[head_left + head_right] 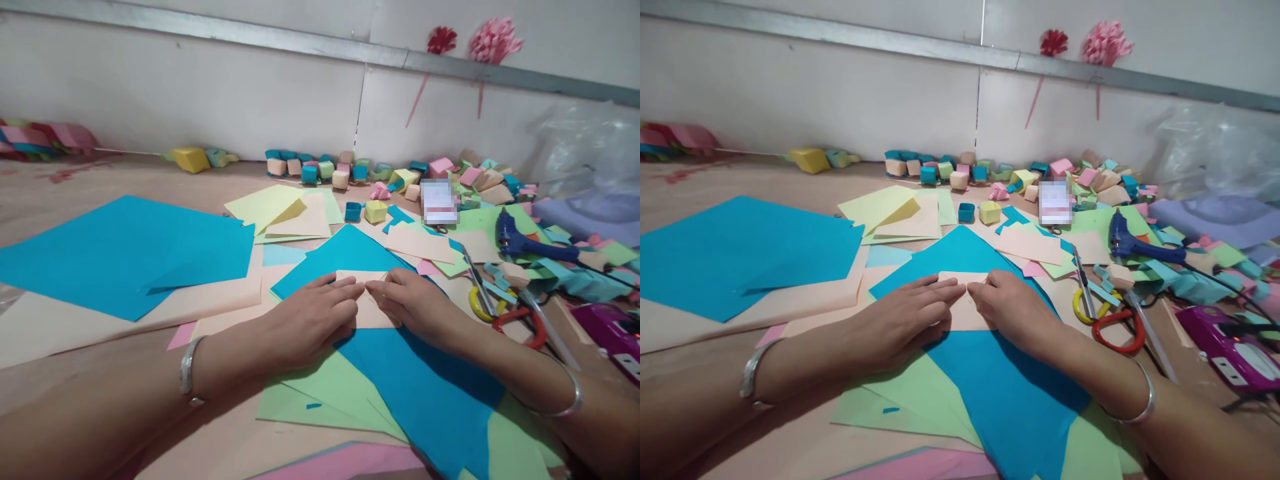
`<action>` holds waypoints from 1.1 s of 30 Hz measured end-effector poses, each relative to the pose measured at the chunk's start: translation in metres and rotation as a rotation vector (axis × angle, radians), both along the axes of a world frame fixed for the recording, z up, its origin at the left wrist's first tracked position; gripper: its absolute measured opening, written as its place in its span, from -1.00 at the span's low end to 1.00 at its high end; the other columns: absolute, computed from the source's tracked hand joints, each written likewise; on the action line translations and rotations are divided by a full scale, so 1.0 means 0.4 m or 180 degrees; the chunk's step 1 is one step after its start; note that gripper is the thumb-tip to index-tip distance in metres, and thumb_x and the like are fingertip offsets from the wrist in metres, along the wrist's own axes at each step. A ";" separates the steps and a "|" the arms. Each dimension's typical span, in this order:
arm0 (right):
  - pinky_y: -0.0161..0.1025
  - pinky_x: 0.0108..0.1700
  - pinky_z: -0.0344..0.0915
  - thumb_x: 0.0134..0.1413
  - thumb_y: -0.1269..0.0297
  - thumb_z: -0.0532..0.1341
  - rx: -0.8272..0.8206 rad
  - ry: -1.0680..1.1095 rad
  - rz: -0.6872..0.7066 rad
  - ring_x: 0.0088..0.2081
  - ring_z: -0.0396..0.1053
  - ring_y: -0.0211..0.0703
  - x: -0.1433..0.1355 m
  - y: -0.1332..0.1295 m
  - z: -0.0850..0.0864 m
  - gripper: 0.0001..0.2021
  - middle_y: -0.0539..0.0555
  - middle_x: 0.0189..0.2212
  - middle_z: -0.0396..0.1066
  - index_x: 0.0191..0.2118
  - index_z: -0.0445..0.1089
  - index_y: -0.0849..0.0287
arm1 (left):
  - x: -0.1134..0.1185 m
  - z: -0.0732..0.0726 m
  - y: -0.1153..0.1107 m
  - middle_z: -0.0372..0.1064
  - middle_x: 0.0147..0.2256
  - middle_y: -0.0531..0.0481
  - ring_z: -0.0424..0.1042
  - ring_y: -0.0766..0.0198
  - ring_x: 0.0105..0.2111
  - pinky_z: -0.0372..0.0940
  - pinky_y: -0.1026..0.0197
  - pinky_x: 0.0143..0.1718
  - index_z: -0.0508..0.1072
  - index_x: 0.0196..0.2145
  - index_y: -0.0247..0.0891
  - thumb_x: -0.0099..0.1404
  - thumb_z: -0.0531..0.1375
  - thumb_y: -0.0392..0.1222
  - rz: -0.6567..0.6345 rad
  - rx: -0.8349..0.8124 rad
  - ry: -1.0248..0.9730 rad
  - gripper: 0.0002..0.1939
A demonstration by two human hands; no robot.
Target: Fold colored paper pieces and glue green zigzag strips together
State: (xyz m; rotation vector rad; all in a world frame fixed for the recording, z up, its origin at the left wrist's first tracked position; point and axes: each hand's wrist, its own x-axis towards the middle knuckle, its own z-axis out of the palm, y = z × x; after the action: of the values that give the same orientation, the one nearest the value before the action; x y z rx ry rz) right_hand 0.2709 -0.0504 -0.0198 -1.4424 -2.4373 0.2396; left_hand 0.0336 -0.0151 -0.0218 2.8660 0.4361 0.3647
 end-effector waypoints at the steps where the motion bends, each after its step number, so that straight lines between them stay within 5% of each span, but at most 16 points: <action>1: -0.24 -0.25 0.27 0.32 0.36 -0.02 0.0031 0.0042 -0.0011 -0.26 0.37 -0.12 0.008 0.002 0.010 -0.70 0.12 -0.32 0.42 -0.06 0.44 0.17 | 0.000 -0.002 0.001 0.32 0.14 -0.22 0.24 0.06 0.20 0.10 -0.13 0.23 0.36 -0.28 -0.26 0.41 0.03 -0.29 0.0008 -0.0006 0.0021 -0.86; 6: -0.26 -0.32 0.21 0.29 0.42 -0.01 0.0357 -0.0453 -0.0258 -0.26 0.38 -0.11 0.075 0.014 0.061 -0.66 0.15 -0.29 0.42 -0.06 0.50 0.12 | -0.001 -0.004 0.001 0.28 0.18 -0.18 0.22 0.02 0.22 0.13 -0.16 0.21 0.38 -0.22 -0.23 0.44 0.01 -0.27 0.0085 -0.0041 0.0020 -0.84; 11: -0.33 -0.47 -0.04 0.21 0.43 0.12 0.0007 -0.1077 0.0317 -0.41 0.26 -0.22 0.118 0.011 0.066 -0.63 0.03 -0.40 0.31 0.00 0.48 -0.15 | -0.006 -0.002 0.001 0.24 0.22 -0.18 0.21 0.00 0.24 0.14 -0.17 0.21 0.35 0.06 -0.16 0.44 0.02 -0.23 0.0078 0.0067 0.0049 -0.72; 17: -0.34 -0.51 -0.12 0.18 0.41 0.16 -0.0390 -0.1341 0.0525 -0.51 0.23 -0.25 0.122 -0.007 0.074 -0.47 -0.02 -0.47 0.34 0.19 0.27 -0.28 | -0.009 -0.007 0.008 0.20 0.25 -0.21 0.18 -0.07 0.25 0.14 -0.24 0.20 0.34 0.13 -0.14 0.46 0.00 -0.19 0.0014 0.0146 0.0124 -0.66; 24: -0.32 -0.54 -0.06 0.13 0.42 0.17 -0.0455 -0.1046 0.0538 -0.58 0.25 -0.26 0.132 -0.029 0.067 -0.43 -0.05 -0.53 0.41 0.23 0.24 -0.19 | -0.007 -0.003 0.008 0.18 0.26 -0.20 0.16 -0.07 0.27 0.15 -0.23 0.20 0.34 0.15 -0.13 0.46 0.00 -0.20 0.0049 0.0103 0.0150 -0.64; 29: -0.29 -0.51 -0.04 0.19 0.39 0.12 -0.0514 -0.0895 0.0375 -0.57 0.24 -0.24 0.099 -0.015 0.067 -0.67 -0.04 -0.57 0.34 -0.01 0.46 -0.07 | -0.009 -0.007 0.010 0.18 0.26 -0.20 0.18 -0.07 0.26 0.16 -0.22 0.20 0.34 0.16 -0.12 0.46 0.01 -0.19 0.0010 0.0150 0.0140 -0.64; 33: -0.30 -0.40 0.07 0.18 0.34 0.18 -0.0451 -0.0528 0.0384 -0.38 0.36 -0.20 0.067 0.011 0.059 -0.84 0.01 -0.42 0.41 -0.27 0.53 0.05 | -0.010 -0.011 0.012 0.16 0.27 -0.19 0.16 -0.05 0.27 0.14 -0.21 0.21 0.33 0.17 -0.11 0.46 -0.01 -0.19 0.0013 0.0204 0.0202 -0.63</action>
State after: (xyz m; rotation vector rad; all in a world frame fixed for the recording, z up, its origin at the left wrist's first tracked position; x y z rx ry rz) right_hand 0.2978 -0.0458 0.0038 -1.4251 -2.6946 0.3378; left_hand 0.0295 -0.0104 -0.0261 2.9461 0.4495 0.2943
